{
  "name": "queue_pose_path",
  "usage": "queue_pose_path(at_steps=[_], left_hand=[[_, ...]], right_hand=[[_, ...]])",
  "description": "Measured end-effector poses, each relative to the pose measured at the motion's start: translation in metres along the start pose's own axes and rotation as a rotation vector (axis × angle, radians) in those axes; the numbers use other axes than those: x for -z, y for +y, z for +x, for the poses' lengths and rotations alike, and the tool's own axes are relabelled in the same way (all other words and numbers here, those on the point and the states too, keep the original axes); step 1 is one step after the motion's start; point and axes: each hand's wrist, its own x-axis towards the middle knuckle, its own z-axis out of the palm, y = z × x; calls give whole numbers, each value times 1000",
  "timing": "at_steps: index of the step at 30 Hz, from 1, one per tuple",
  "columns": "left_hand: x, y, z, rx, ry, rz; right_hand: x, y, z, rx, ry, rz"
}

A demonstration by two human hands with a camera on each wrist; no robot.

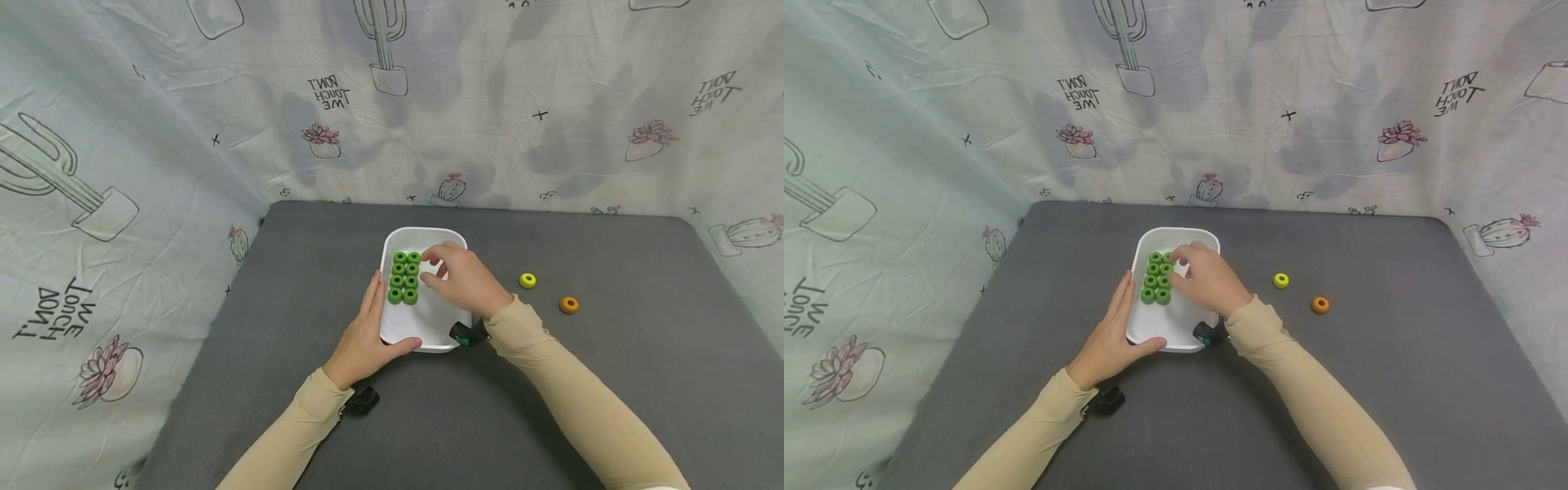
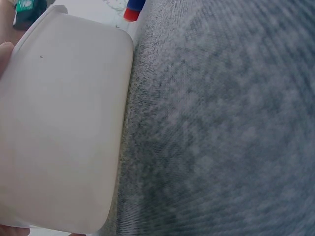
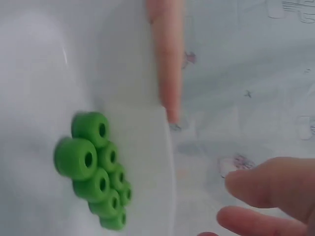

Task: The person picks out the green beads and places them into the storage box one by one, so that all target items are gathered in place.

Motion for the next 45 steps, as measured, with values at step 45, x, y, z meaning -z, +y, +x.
queue_pose_path(at_steps=[45], left_hand=[[4,-10,-1,30,-9,-24]], right_hand=[[40,26,-67,-236,168,-376]])
